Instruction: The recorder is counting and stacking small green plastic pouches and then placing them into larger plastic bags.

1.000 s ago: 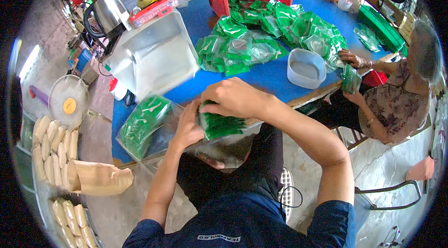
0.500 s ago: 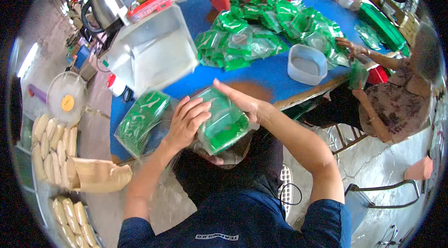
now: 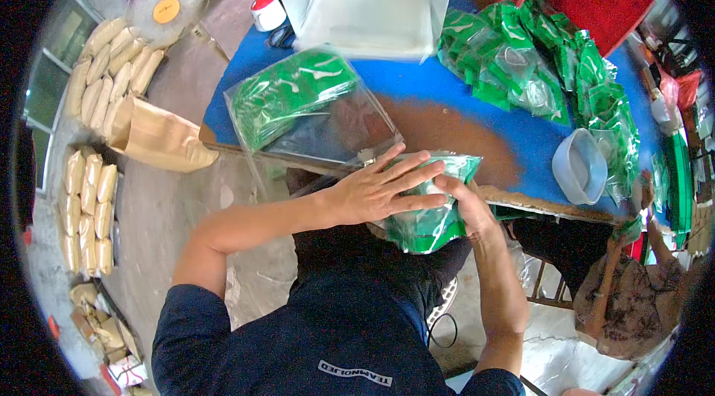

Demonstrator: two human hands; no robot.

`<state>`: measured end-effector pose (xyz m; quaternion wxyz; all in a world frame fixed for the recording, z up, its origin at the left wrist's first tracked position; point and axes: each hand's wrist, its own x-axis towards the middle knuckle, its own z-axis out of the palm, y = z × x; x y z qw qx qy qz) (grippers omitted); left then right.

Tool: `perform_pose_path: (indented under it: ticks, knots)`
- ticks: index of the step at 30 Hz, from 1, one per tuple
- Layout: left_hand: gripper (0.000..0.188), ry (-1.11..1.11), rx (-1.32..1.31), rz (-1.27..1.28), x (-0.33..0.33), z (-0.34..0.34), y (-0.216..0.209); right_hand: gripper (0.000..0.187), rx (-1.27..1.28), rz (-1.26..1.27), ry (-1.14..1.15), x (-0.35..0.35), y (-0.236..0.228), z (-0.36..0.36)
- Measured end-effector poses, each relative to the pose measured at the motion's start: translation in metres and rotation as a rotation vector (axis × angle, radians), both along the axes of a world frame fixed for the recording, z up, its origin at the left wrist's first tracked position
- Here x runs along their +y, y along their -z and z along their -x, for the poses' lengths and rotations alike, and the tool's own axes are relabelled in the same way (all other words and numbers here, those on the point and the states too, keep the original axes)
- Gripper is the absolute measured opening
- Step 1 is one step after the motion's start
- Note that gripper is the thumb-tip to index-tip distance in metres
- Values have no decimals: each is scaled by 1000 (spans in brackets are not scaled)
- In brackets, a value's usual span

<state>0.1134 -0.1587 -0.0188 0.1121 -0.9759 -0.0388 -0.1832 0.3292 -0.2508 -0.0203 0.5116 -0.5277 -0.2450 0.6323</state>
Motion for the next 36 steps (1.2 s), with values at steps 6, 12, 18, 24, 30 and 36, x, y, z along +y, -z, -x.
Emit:
perform_pose_path:
  ticks: [6, 12, 18, 24, 30, 36]
  knots:
    - [84, -14, -48, 181, -3, 8, 14, 64, -44, -13, 22, -21, 13, 11]
    - [80, -566, -326, 375, 52, -2, 4, 64, 234, -62, 300, -3, 19, 13]
    - [60, -621, -236, 125, 64, 16, 17, 58, 182, -94, 329, 0, 25, 30]
    - [20, -711, -353, 334, 42, 74, -4, 48, -118, -324, 203, 15, 1, 67]
    - [7, -596, -450, 268, 61, 68, -42, 41, 118, -48, -76, 68, 13, 118]
    - [10, -435, -286, 280, 64, 24, -65, 42, 187, -22, 51, 63, -22, 88]
